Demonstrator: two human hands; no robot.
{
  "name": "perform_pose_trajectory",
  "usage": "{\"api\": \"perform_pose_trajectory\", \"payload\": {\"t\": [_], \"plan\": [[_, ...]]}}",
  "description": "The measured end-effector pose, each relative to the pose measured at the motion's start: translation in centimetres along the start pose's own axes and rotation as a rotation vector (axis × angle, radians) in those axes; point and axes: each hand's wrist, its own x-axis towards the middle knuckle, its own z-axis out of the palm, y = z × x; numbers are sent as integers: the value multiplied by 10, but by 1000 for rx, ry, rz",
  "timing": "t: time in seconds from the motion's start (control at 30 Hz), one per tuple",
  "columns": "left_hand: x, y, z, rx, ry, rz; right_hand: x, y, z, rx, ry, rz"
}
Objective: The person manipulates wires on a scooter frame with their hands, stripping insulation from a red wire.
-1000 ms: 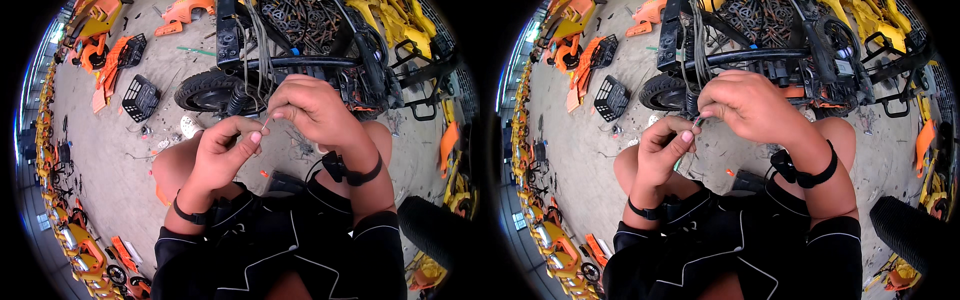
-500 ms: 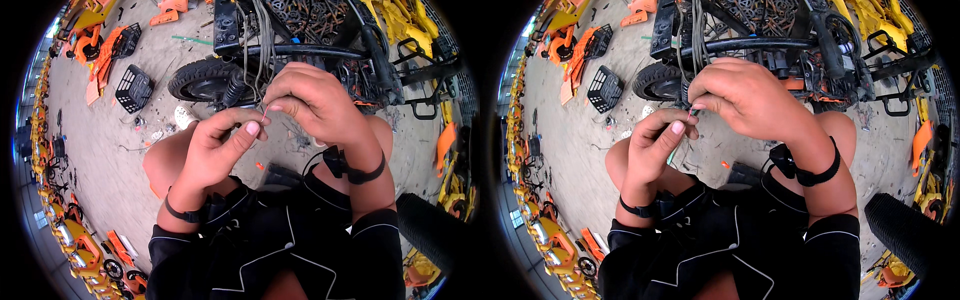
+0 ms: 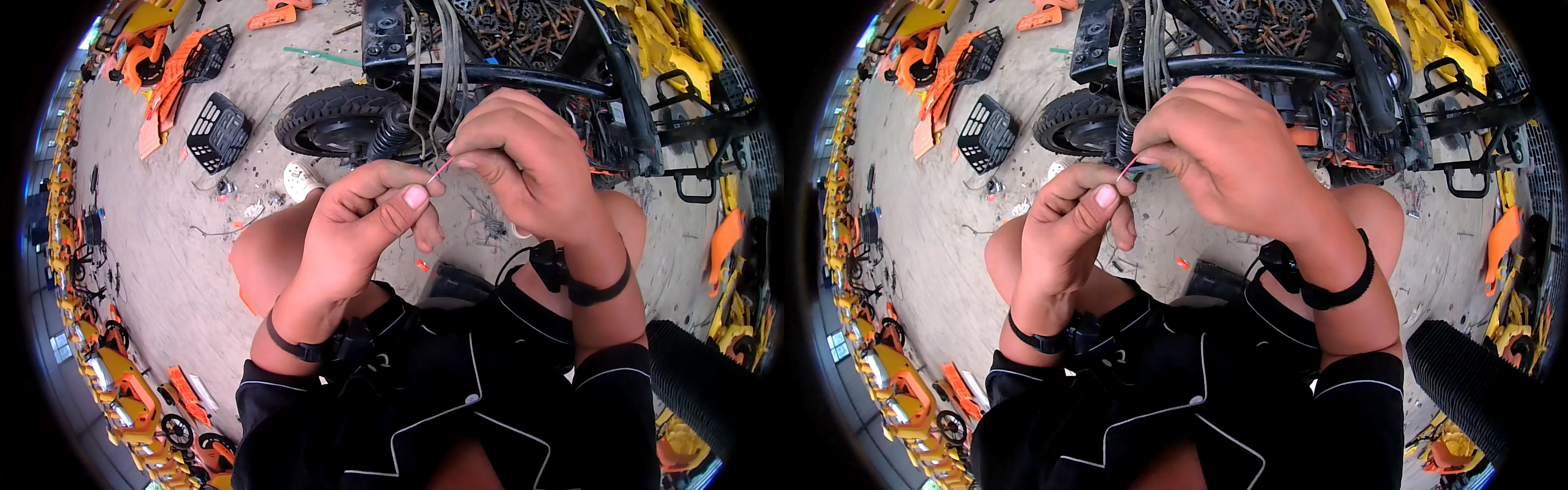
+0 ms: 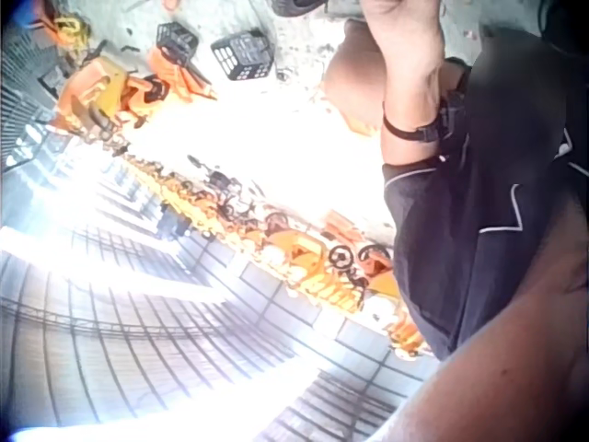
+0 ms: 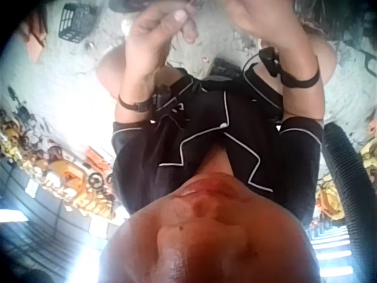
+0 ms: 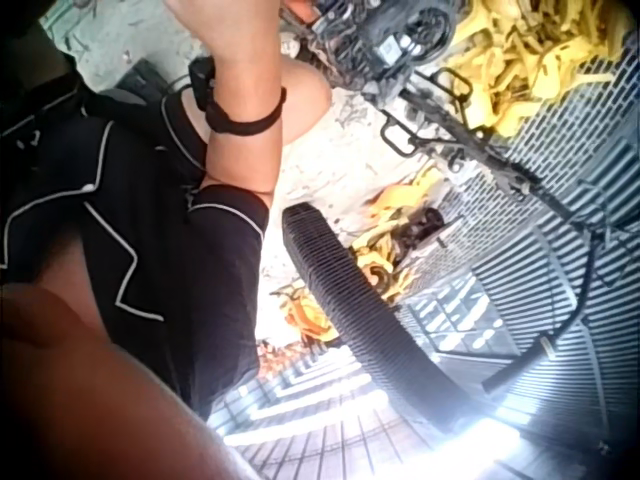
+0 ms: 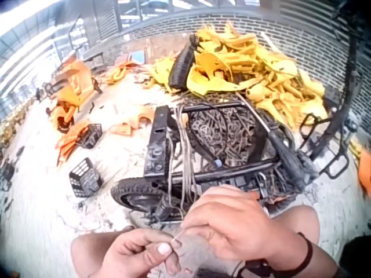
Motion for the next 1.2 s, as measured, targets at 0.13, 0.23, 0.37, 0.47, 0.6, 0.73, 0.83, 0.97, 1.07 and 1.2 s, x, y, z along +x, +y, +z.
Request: {"api": "perform_pose_trajectory", "payload": {"t": [0.13, 0.23, 0.37, 0.47, 0.6, 0.73, 0.83, 0.97, 1.07, 1.2], "plan": [[1, 0, -1, 11, 24, 51, 1, -1, -1, 25, -3, 49], [0, 0, 3, 87, 82, 95, 2, -1, -1, 31, -16, 49], [-3, -1, 7, 142, 149, 124, 6, -14, -2, -53, 89, 63], [-2, -5, 5, 206, 145, 146, 2, -19, -10, -115, 28, 76], [-2, -4, 13, 300, 195, 173, 2, -26, -2, -114, 14, 90], [-1, -8, 12, 372, 176, 239, -1, -31, 1, -136, -6, 122], [1, -11, 7, 451, 153, 284, -2, -30, 3, -133, -8, 127], [3, -11, 11, 499, 239, 289, -1, -27, 1, -68, -33, 161], [2, -11, 11, 605, 261, 331, 1, -21, 1, -31, -21, 152], [2, -9, 2, 855, 164, 435, -3, -9, -4, -104, -122, 50]]}}
